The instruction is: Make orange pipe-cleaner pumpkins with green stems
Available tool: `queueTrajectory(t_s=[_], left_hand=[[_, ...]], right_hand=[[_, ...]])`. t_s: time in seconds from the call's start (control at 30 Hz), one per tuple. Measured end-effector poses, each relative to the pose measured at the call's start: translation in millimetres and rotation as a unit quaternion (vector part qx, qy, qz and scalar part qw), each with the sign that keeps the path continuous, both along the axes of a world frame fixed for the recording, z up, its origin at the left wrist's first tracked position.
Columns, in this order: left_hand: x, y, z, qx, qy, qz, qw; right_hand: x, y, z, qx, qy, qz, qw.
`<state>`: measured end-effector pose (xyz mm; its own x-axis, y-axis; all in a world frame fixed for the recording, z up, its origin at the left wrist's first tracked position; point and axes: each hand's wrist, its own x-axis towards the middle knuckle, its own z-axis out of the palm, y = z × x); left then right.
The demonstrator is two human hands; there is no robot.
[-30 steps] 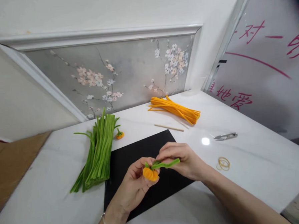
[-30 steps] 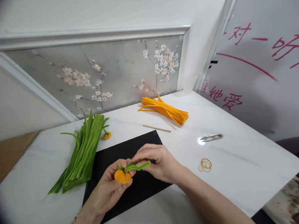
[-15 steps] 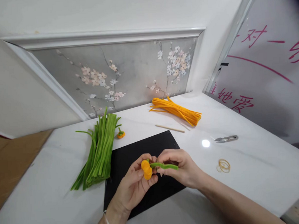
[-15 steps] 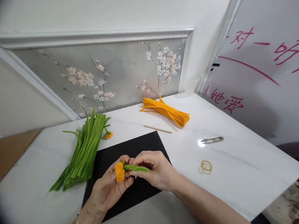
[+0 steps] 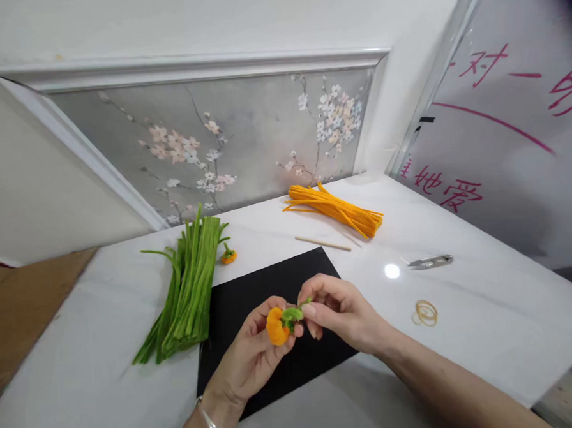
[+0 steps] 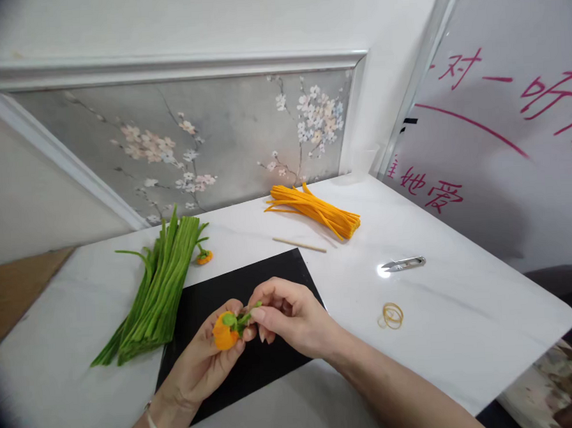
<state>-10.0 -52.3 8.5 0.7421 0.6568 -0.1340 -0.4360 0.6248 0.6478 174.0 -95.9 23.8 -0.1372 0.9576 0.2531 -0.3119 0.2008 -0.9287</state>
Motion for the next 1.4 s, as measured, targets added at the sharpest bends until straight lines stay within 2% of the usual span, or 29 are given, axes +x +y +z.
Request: queueTrajectory(t_s=[0.1, 0.2, 0.3, 0.43, 0.6, 0.7, 0.83, 0.97, 1.07, 1.17, 1.3, 1.4], left_hand=[[1, -1, 1.3, -0.022, -0.006, -0.002, 1.0], [4, -3, 3.4, -0.034, -0.011, -0.008, 0.999], [6, -4, 5.1, -0.044, -0.03, -0.018, 0.998], [8, -5, 5.0, -0.056, -0.042, -0.026, 0.997], [9, -5, 3.3, -0.06, -0.036, -0.004, 0.998], [10, -4, 1.9, -0.066, -0.019, 0.0, 0.998], [13, -3, -0.4, -0.128, 0.02, 0.003, 0.992], [14, -3, 0.2, -0.217, 0.002, -0.006, 0.976], [15, -3, 1.0, -0.239, -0.012, -0.007, 0.971], [15, -4, 0.0, -0.222, -0.013, -0.004, 0.975], [15, -5, -1.6, -0.179, 0.02, -0.002, 0.984], [15, -4, -1.5, -0.123, 0.049, 0.013, 0.991]], right_hand=[[1, 1, 0.0, 0.112, -0.101, -0.085, 0.985], [3, 3, -2.8, 0.251, -0.221, -0.154, 0.93], [3, 4, -10.0, 0.327, -0.27, -0.182, 0.887], [3, 4, -16.5, 0.378, -0.295, -0.218, 0.85], [4, 4, -11.8, 0.409, -0.339, -0.254, 0.808], [9, 4, -10.1, 0.414, -0.399, -0.288, 0.766], [18, 5, -9.1, 0.428, -0.475, -0.254, 0.726], [25, 6, -3.5, 0.437, -0.532, -0.206, 0.695], [25, 7, 0.1, 0.445, -0.55, -0.201, 0.678], [21, 6, -0.1, 0.455, -0.55, -0.207, 0.669], [15, 6, -5.4, 0.435, -0.539, -0.163, 0.703], [14, 7, -9.4, 0.418, -0.525, -0.163, 0.723]])
